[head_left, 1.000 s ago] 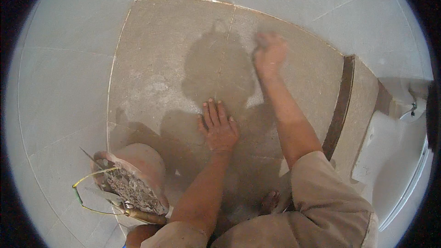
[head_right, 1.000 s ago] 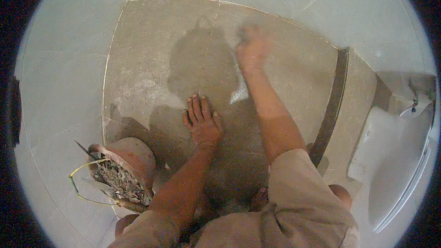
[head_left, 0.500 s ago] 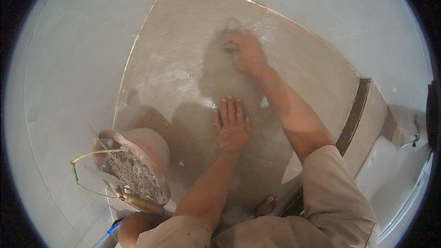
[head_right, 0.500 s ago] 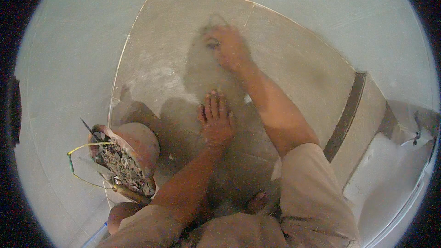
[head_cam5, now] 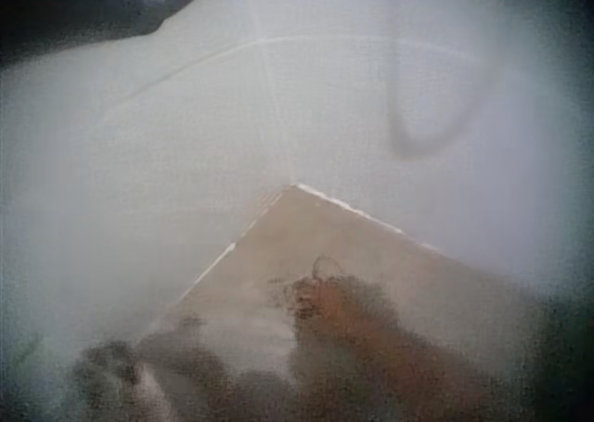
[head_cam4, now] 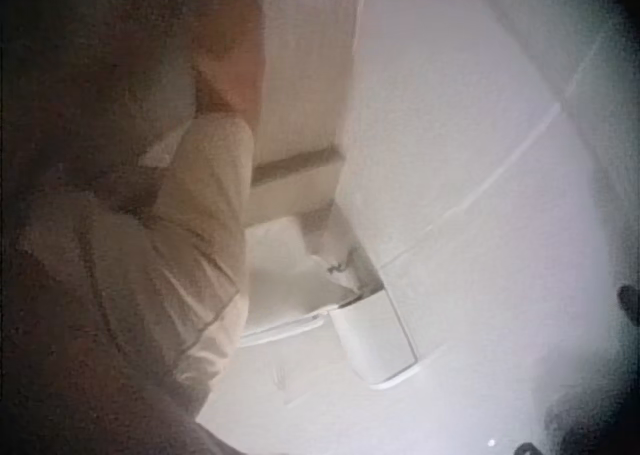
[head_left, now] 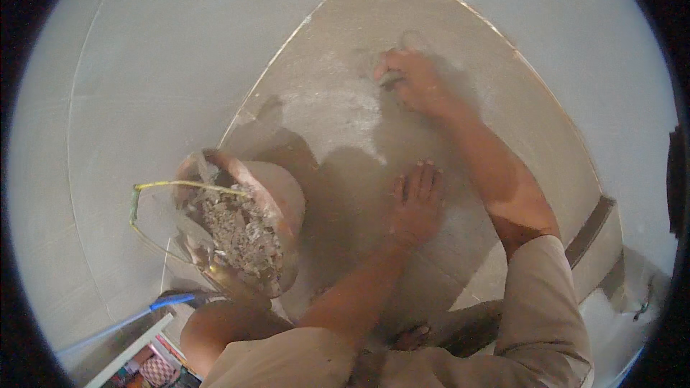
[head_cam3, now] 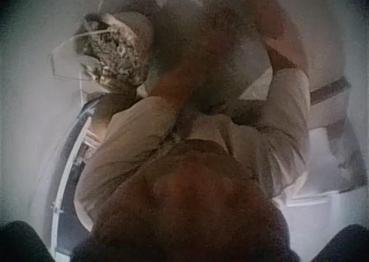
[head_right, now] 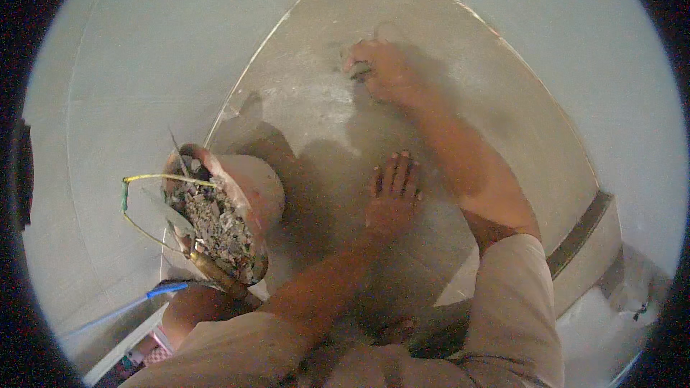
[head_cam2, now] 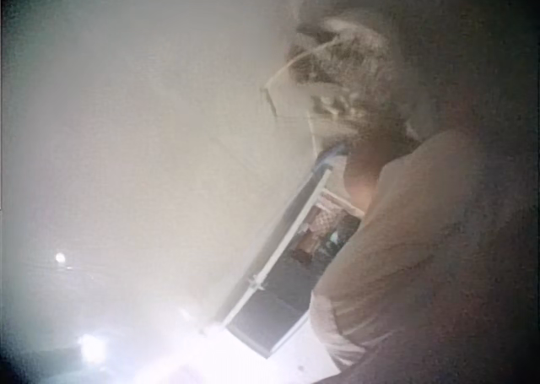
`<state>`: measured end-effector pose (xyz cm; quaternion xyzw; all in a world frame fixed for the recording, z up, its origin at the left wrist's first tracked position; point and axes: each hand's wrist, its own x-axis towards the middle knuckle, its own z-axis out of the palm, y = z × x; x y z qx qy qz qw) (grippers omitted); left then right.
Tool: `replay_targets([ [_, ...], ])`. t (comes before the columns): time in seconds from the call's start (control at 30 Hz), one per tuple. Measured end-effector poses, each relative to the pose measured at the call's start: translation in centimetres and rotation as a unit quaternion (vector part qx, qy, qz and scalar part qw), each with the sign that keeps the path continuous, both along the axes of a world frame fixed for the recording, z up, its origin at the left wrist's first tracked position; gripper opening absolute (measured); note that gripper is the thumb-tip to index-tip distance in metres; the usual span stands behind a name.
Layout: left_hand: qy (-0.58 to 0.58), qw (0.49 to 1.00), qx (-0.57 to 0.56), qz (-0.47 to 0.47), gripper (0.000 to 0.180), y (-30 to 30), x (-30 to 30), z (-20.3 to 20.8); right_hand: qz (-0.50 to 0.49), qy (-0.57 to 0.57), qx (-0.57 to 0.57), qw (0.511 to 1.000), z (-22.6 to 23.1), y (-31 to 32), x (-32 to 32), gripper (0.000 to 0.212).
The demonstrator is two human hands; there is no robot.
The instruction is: The person cleans a tiled bathroom floor by hand, using a cloth to wipe away debris and water. They gather the debris into a bucket and later use a handheld bidet sprayer to rinse the floor and toilet area.
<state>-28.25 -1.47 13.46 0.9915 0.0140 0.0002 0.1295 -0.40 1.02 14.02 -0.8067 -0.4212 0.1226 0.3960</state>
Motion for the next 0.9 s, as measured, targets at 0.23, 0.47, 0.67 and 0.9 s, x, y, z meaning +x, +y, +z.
replay_targets([
  [0.23,0.005,0.998,-0.057,-0.026,0.066,0.1,0.3,0.9,-0.255,-0.084,-0.019,0.963,1.5,8.0,8.7,0.032],
  [0.47,0.002,0.999,-0.054,0.008,0.055,0.3,-0.6,0.0,0.214,0.037,-0.019,0.976,2.2,13.7,-3.3,0.036],
  [0.67,0.033,0.996,-0.084,-0.012,0.06,-0.8,-1.6,-2.0,0.068,-0.07,0.053,0.994,0.8,19.1,-2.9,0.031],
  [0.9,0.08,0.987,-0.136,0.014,0.061,-0.8,-1.9,-2.2,0.34,-0.099,0.007,0.935,0.2,12.6,-11.3,0.039],
])
